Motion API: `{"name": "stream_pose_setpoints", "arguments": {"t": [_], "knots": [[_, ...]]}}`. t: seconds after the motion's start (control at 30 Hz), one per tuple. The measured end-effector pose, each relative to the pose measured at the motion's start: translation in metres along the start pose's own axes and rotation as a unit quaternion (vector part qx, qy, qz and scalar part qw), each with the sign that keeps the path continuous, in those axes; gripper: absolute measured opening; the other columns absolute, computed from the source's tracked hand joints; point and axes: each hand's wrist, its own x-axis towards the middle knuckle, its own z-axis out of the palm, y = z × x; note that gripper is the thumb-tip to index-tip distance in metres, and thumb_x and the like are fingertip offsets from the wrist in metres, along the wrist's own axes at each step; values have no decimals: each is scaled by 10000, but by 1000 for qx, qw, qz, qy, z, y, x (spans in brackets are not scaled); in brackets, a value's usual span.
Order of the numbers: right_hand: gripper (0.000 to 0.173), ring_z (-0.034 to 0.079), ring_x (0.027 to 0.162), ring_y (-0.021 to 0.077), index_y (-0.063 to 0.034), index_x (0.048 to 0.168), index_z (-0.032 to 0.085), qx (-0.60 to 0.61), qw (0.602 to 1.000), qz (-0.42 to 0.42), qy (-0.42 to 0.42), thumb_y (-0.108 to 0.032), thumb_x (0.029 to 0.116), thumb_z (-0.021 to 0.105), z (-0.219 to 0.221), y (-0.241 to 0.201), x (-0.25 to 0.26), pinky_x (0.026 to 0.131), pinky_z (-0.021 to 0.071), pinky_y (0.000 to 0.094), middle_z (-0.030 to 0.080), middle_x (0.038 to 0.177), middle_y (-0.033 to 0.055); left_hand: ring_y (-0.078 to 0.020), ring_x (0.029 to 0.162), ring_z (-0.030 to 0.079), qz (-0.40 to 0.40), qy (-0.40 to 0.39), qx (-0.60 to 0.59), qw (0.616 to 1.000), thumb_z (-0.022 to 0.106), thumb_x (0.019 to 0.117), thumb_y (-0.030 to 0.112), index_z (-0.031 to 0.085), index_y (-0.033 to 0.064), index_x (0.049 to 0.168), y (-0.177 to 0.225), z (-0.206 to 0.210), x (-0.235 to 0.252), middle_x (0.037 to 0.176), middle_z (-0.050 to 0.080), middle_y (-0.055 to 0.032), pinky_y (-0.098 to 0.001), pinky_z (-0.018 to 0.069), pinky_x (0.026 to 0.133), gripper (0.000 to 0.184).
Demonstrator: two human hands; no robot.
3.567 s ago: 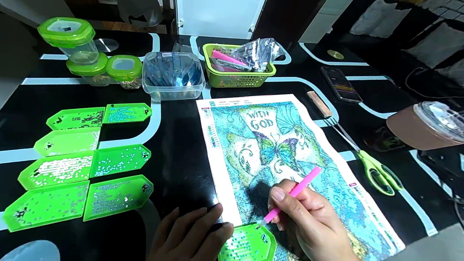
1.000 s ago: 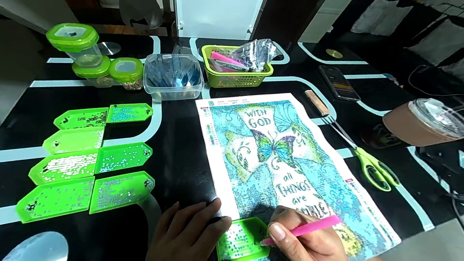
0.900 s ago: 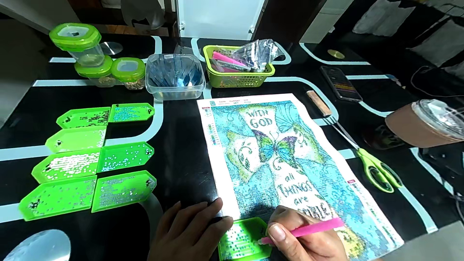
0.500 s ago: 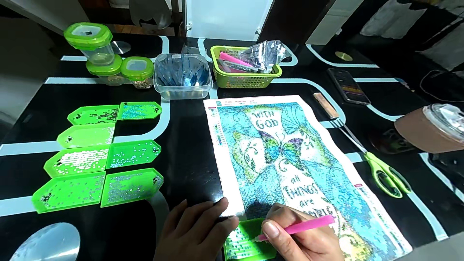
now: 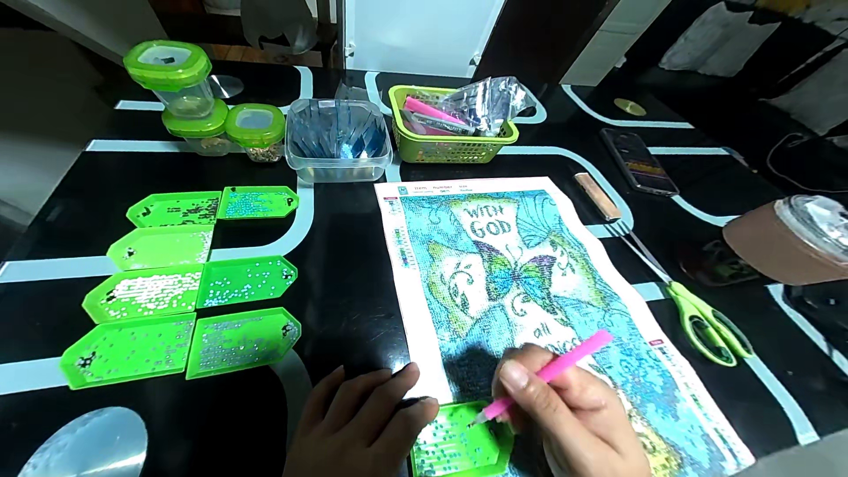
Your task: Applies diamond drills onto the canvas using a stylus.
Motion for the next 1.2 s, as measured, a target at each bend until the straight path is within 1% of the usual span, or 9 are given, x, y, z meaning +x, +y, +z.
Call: {"name": "stream_pose_setpoints", "arguments": {"t": [0.03,0.1,0.23,0.33,0.5,0.8,0.93,1.13,1.2], "knots": [[239,624,690,-46,-135,939,663,10,1000,5,15,-237,1094,511,0,2,4,613,528,128,668,789,-84,-255,1288,593,0,-2,1,1000,706,921,429,716,230,1260,0,0,0,1427,639,-30,-526,351,1102,393],[246,625,677,-29,-132,922,670,2,1000,-7,29,-235,1088,520,-1,9,13,606,527,134,664,771,-73,-256,1288,592,1,-3,3,1000,706,922,434,716,232,1264,0,0,0,1428,639,-30,-521,348,1103,397],[255,620,683,-15,-104,916,663,-61,997,-38,20,-230,1087,521,-1,20,21,608,519,136,648,757,-51,-259,1289,592,-2,-3,-1,1000,712,917,440,718,228,1263,0,0,0,1424,642,-33,-528,349,1101,405],[273,604,678,-25,-87,905,651,-73,996,-54,7,-223,1094,508,-1,23,20,602,504,127,633,748,-49,-253,1287,592,-2,-5,-1,1000,709,921,442,714,227,1264,0,-1,0,1429,638,-32,-520,348,1099,405],[292,585,662,-35,-79,887,636,-96,993,-67,0,-233,1097,504,-1,23,18,592,484,117,614,728,-44,-253,1290,590,-1,-6,4,1000,710,919,442,715,232,1263,1,-1,0,1431,637,-28,-519,346,1103,403],[291,590,663,-32,-62,902,646,-113,991,-72,-7,-228,1096,508,0,23,18,596,493,121,622,733,-33,-252,1299,585,-1,-3,5,1000,708,921,438,709,233,1270,0,0,-1,1431,636,-30,-522,341,1109,405],[295,590,671,-22,-42,907,636,-140,986,-88,-14,-226,1098,505,1,22,18,612,493,126,614,734,-8,-248,1298,586,0,-1,5,1000,707,921,439,712,233,1266,0,0,-1,1428,639,-27,-520,342,1109,402],[307,589,681,-11,-41,907,630,-174,978,-111,-15,-238,1100,496,2,22,18,621,493,132,615,747,9,-250,1301,585,0,0,7,1000,702,926,443,710,236,1272,0,1,-1,1426,640,-26,-523,343,1109,402],[310,583,676,-13,-46,904,630,-173,979,-101,-25,-246,1101,496,0,20,18,615,486,133,611,744,3,-248,1300,586,-1,3,6,1000,704,925,440,715,236,1264,0,1,-1,1423,643,-28,-521,341,1110,396]]}}
